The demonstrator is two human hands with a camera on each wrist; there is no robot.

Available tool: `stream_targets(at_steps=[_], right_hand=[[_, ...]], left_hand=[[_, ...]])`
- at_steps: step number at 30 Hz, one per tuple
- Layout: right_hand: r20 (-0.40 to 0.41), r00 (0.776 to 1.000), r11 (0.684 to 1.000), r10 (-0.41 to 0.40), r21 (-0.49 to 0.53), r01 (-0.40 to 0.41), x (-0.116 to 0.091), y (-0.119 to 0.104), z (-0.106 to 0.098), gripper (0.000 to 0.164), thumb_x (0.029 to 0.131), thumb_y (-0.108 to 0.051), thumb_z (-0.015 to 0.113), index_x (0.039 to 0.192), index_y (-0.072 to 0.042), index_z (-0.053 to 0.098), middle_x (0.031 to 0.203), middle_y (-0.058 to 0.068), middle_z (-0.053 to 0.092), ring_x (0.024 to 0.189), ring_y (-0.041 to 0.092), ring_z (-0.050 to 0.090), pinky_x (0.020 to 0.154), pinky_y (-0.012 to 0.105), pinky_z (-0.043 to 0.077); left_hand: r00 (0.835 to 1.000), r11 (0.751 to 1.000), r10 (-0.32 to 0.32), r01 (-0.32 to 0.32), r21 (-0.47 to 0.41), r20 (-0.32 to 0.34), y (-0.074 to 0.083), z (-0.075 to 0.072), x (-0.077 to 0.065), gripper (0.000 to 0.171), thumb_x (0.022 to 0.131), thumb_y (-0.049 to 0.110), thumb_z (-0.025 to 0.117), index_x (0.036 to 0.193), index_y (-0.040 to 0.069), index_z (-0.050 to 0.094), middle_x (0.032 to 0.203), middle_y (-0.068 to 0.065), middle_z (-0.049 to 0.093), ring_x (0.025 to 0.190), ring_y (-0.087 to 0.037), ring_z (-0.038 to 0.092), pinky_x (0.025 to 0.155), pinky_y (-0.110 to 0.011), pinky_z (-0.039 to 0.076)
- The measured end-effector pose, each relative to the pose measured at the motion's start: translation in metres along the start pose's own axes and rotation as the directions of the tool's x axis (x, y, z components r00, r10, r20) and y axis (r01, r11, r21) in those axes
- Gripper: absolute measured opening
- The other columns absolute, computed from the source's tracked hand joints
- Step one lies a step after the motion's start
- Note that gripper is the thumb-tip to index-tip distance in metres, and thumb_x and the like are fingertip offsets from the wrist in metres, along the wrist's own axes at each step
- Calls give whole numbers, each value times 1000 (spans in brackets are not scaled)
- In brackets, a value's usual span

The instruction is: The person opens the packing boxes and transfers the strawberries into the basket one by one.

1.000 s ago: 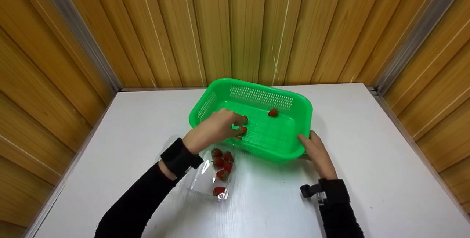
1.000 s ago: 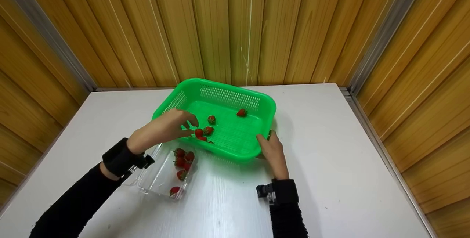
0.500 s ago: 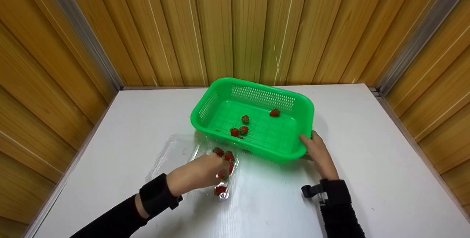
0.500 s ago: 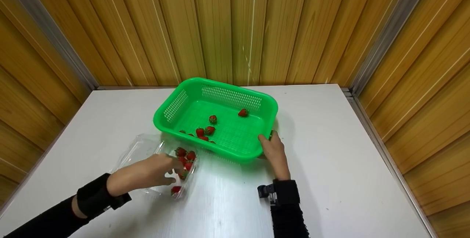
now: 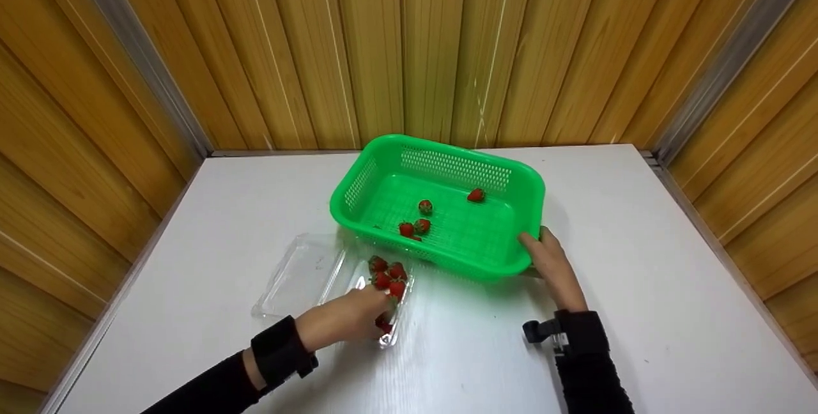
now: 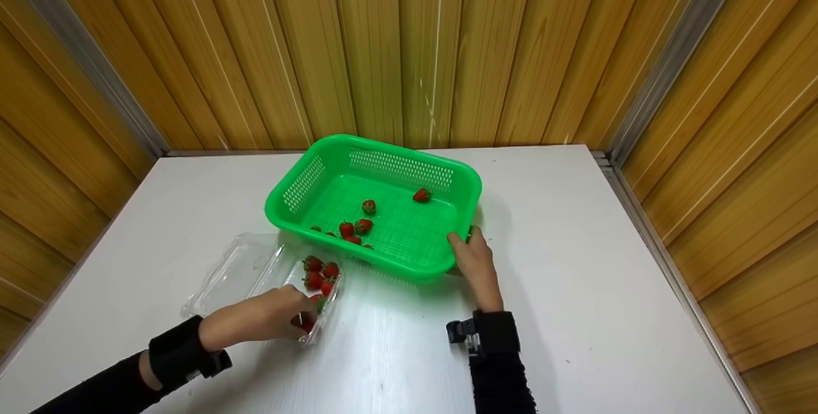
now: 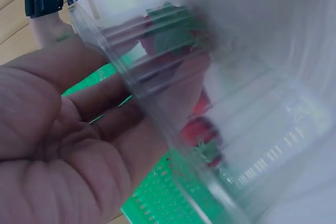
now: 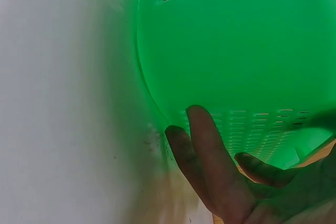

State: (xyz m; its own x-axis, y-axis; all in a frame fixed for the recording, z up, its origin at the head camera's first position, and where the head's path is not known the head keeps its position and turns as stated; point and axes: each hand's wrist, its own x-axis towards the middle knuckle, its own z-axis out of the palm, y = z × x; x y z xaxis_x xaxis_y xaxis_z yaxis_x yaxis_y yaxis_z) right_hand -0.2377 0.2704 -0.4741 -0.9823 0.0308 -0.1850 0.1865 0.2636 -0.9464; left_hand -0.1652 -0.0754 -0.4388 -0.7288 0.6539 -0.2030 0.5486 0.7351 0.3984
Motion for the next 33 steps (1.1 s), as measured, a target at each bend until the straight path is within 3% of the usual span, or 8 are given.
stream_targets(at_steps=[11, 33], right_hand=[[-2, 1000, 1000, 9, 9, -9, 1, -1, 0, 53, 105, -29, 44, 145, 5, 37, 124, 24, 56, 100, 27, 63, 78, 33, 54], [3, 1000, 999, 31, 13, -31, 1, 0, 0, 53, 104, -29, 46, 144, 4, 36, 124, 22, 57, 99, 25, 63, 77, 32, 54]], left_hand=[[999, 999, 42, -42, 8, -20, -4, 0, 2, 41, 74, -10, 71, 55, 13, 44, 56, 10, 23, 54, -6, 26, 49, -20, 21], [997, 998, -61, 61, -4, -39, 1, -11, -1, 30, 76, -9, 71, 58, 10, 55, 55, 7, 27, 56, -9, 29, 49, -24, 24]])
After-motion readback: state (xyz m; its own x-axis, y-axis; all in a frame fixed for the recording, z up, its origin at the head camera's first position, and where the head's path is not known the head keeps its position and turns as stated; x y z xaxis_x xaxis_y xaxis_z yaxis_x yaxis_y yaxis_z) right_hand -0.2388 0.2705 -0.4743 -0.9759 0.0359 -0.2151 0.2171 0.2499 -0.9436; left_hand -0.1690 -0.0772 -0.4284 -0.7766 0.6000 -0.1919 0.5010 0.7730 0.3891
